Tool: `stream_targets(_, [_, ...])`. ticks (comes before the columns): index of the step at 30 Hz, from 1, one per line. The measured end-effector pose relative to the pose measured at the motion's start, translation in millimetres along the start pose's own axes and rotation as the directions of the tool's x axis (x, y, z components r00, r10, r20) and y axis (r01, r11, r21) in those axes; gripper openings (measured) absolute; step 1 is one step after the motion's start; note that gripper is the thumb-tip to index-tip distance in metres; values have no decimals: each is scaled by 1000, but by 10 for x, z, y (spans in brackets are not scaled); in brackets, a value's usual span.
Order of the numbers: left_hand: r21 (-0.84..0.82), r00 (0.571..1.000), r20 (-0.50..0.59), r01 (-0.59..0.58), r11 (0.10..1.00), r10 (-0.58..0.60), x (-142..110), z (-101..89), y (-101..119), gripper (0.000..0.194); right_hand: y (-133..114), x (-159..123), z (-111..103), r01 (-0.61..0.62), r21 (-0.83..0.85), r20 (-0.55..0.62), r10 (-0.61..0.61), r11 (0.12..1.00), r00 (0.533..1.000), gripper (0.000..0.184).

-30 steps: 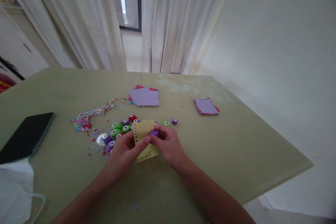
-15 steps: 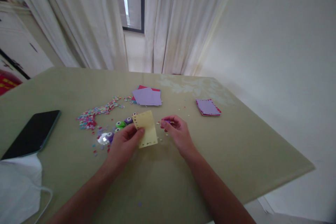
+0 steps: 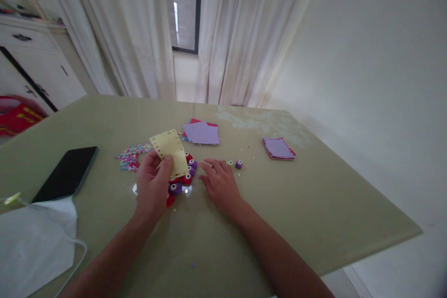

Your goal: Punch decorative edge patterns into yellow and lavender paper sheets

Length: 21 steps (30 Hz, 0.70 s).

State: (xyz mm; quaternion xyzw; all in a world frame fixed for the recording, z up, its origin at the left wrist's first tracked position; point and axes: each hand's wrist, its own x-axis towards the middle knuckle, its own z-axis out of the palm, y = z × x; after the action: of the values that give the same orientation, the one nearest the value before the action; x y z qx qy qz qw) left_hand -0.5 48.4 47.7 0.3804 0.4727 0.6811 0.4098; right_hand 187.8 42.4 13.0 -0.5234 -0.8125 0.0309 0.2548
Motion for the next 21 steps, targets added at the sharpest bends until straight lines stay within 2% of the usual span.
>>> stream_targets(3, [24, 988, 149, 46, 999, -49, -68, 42, -10, 45, -140, -24, 46, 154, -7, 96, -153, 988, 984, 41])
stream_targets(6, [32, 975, 214, 50, 998, -55, -102, 51, -50, 48, -164, -52, 39, 196, 8, 154, -195, 980, 969, 31])
stream_targets(9, [42, 974, 220, 44, 998, -52, -116, 45, -86, 45, -118, -76, -3, 109, 101, 195, -127, 989, 973, 21])
stream_targets(12, [79, 977, 208, 30, 996, -46, -144, 46, -97, 42, -63, -95, -46, -108, 333, 208, 39, 937, 977, 14])
stream_targets(14, [95, 976, 213, 18, 995, -38, -175, 51, -100, 41, -27, -93, -79, -257, 560, 169, 195, 787, 966, 17])
stream_targets(17, [118, 968, 248, 4, 993, -34, -224, 57, -112, 40, 27, -58, -151, -339, 858, 179, 393, 386, 902, 31])
stream_targets(19, [146, 961, 275, 1, 989, -41, -248, 59, -128, 39, 48, -29, -204, -333, 936, 254, 434, 115, 864, 36])
stream_targets(21, [170, 954, 295, -3, 985, -48, -264, 60, -148, 38, 45, -10, -247, -333, 939, 335, 430, -82, 838, 37])
